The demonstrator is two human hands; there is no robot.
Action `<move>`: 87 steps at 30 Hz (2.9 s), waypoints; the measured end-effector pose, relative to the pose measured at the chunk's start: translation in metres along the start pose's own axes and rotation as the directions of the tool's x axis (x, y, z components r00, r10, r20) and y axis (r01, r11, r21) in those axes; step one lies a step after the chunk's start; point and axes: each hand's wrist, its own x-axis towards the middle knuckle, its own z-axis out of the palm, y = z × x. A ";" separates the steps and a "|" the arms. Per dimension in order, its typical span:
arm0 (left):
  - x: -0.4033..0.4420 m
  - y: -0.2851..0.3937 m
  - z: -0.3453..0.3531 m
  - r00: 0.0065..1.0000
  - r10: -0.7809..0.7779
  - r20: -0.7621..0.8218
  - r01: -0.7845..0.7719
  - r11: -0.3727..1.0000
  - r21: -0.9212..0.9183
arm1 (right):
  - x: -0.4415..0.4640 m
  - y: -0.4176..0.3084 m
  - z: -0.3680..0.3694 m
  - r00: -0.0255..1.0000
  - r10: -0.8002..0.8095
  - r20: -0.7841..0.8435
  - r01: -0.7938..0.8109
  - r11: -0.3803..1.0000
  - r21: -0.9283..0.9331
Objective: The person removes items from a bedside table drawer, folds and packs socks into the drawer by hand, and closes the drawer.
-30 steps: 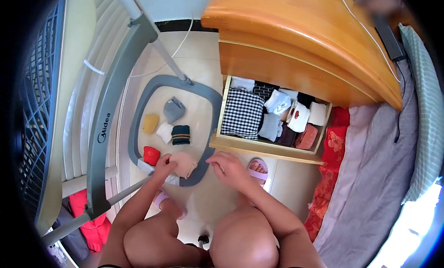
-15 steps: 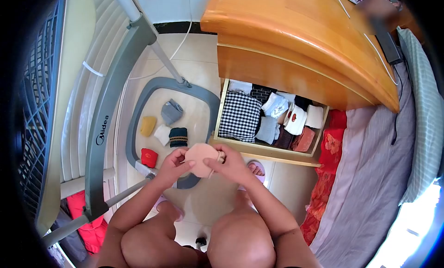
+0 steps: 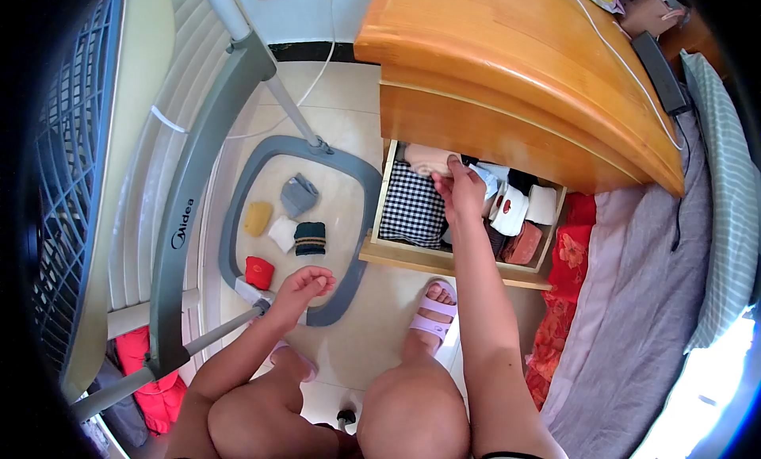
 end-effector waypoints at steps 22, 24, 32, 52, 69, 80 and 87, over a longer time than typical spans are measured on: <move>-0.001 -0.046 -0.058 0.958 -0.143 -0.247 0.127 0.989 -0.081 | -0.110 0.082 0.053 0.700 -0.105 0.707 0.480 0.801 -0.357; -0.002 -0.049 -0.061 0.942 -0.157 -0.297 0.131 0.986 -0.107 | -0.126 0.098 0.075 0.525 -0.007 0.851 0.664 0.629 -0.404; 0.002 -0.054 -0.062 0.932 -0.174 -0.317 0.150 0.984 -0.099 | -0.095 0.208 0.087 0.251 -0.008 0.968 0.968 -0.025 -0.251; -0.002 -0.054 -0.054 0.933 -0.152 -0.327 0.142 0.988 -0.053 | -0.136 0.176 0.046 0.440 0.478 0.761 0.858 0.027 -0.513; -0.004 -0.049 -0.055 0.935 -0.112 -0.336 0.079 0.991 -0.110 | -0.029 -0.009 -0.084 0.824 -0.552 0.132 0.505 0.607 -0.614; 0.000 -0.051 -0.058 0.933 -0.109 -0.344 0.088 0.993 -0.077 | 0.054 -0.022 -0.087 0.661 -0.744 0.098 0.531 0.371 -0.762; 0.002 -0.052 -0.059 0.936 -0.076 -0.344 0.062 0.997 -0.050 | 0.046 -0.023 -0.094 0.632 -0.732 0.254 0.495 0.129 -0.859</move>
